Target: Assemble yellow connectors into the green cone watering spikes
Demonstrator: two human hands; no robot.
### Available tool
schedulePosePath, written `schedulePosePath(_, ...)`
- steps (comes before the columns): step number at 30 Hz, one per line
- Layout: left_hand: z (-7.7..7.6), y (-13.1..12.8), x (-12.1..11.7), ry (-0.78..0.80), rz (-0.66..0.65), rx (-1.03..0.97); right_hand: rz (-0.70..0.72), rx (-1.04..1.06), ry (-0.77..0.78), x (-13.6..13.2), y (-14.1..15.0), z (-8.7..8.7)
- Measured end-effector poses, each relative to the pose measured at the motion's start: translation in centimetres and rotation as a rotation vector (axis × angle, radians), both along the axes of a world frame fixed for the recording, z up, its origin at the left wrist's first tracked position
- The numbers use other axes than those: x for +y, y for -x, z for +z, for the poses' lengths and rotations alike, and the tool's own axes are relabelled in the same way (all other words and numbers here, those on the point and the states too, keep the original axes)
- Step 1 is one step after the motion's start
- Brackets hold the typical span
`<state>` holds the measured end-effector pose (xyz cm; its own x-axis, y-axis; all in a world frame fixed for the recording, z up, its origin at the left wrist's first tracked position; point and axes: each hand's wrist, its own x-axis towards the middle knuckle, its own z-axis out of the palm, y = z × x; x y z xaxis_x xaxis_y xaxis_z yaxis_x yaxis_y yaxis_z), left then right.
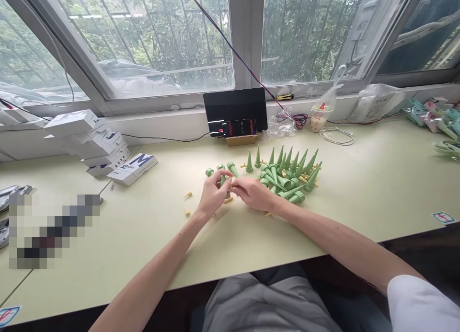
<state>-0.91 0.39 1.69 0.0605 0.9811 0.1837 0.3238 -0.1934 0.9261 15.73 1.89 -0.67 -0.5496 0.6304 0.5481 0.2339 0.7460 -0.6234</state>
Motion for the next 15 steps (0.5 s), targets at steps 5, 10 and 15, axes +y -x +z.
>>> schedulePosePath(5, 0.11, -0.09, -0.07, -0.003, 0.005, 0.008, -0.049, -0.056, -0.079, 0.16, -0.03, -0.04)
schedulePosePath(10, 0.15, -0.11, -0.04, 0.002, 0.004, -0.006, -0.053, -0.01, -0.076, 0.18, 0.0, -0.22)
schedulePosePath(15, -0.02, 0.04, 0.11, -0.027, 0.01, -0.001, -0.026, 0.014, -0.028, -0.02, -0.04, -0.1)
